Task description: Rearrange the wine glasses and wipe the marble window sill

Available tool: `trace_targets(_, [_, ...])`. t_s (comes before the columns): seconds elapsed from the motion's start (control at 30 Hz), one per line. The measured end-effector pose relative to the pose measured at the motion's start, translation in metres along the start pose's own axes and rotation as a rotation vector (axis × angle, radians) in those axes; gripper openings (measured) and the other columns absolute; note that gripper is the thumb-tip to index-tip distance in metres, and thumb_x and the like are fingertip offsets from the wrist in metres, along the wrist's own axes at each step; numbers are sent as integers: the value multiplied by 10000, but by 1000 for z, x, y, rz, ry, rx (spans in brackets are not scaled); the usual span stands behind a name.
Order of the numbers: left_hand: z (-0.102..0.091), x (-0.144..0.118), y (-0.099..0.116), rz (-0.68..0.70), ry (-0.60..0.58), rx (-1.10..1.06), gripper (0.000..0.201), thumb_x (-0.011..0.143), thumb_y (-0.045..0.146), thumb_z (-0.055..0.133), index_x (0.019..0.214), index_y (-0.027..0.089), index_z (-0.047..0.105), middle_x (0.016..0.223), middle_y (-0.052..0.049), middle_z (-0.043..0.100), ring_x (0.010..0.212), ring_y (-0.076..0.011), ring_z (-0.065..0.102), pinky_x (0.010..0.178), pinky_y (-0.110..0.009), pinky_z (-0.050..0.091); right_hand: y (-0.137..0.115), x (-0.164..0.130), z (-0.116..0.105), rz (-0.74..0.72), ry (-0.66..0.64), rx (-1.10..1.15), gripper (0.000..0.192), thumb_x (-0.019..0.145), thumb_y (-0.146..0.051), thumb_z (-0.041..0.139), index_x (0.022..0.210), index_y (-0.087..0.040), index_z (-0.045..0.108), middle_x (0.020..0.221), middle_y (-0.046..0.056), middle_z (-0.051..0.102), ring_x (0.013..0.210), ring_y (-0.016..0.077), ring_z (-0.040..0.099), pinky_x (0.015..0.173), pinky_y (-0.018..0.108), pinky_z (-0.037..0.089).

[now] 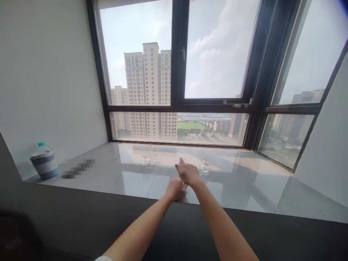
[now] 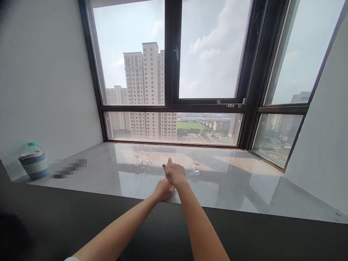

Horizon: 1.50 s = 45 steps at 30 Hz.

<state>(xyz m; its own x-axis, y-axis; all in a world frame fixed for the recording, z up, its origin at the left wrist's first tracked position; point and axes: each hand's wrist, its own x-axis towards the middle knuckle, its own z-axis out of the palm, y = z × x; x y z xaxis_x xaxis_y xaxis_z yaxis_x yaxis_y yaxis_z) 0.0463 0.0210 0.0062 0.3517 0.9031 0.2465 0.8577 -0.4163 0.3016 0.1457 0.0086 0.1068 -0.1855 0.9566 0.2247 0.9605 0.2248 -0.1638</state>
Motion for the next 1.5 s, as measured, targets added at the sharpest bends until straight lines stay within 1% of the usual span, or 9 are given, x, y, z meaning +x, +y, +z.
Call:
trace_targets(0.2, [2,1,-1,-17,-1,6,333,926,367,406,986,182,676,1020,-135,694,947,-274,623,803,-350,416,0,3,3,13,27,-14,616,1001,-422,227,1524,-99,268,1047,174,696,956,279,653,759,344,432])
trace_targets(0.37, [6,1,-3,-2,50,-68,284,896,334,455,959,177,684,995,-148,696,929,-285,621,796,-363,406,2,6,7,0,61,-27,576,1004,-369,220,1498,-93,329,1019,169,706,958,280,658,762,355,444])
trace_targets(0.5, [9,2,-4,-21,50,-116,284,893,347,465,934,173,687,982,-152,694,918,-283,612,802,-373,397,2,7,12,-4,89,-52,562,1006,-356,240,1499,-100,321,983,170,711,929,273,669,763,356,449])
trace_targets(0.83, [12,3,-7,17,55,-41,287,899,334,454,950,176,688,972,-138,690,901,-271,617,776,-349,400,3,4,18,-5,161,-85,554,1011,-330,245,1510,-95,284,931,160,716,875,256,685,753,335,464])
trace_targets(1.07, [11,3,-7,-10,56,-50,301,895,322,454,790,165,688,870,-136,695,824,-253,629,736,-333,395,12,4,21,-59,189,-23,546,1017,-355,252,1515,-133,271,895,130,723,828,241,690,744,311,451])
trace_targets(1.2, [10,4,-9,-22,69,-67,271,882,306,466,772,177,678,849,-121,699,797,-238,641,700,-305,384,16,6,27,-84,295,99,521,1011,-324,243,1499,-153,312,824,96,724,754,233,684,689,291,440])
trace_targets(1.3, [10,3,-9,-16,71,-109,224,867,306,492,808,193,676,849,-100,703,800,-228,643,687,-287,374,12,4,26,-43,458,249,540,1014,-336,176,1495,-127,305,840,104,721,726,226,679,658,279,436])
trace_targets(1.43, [10,3,-10,-28,117,-189,152,845,299,537,881,211,655,821,-59,703,782,-200,637,680,-264,361,6,6,9,172,722,413,584,1016,-386,89,1478,-101,304,960,155,713,814,249,684,664,287,438])
trace_targets(1.5, [10,5,-14,-86,195,-257,140,844,308,545,862,204,637,783,-46,695,741,-183,625,671,-256,361,8,9,2,282,758,417,584,1018,-399,89,1476,-103,299,963,161,712,828,259,684,675,295,434])
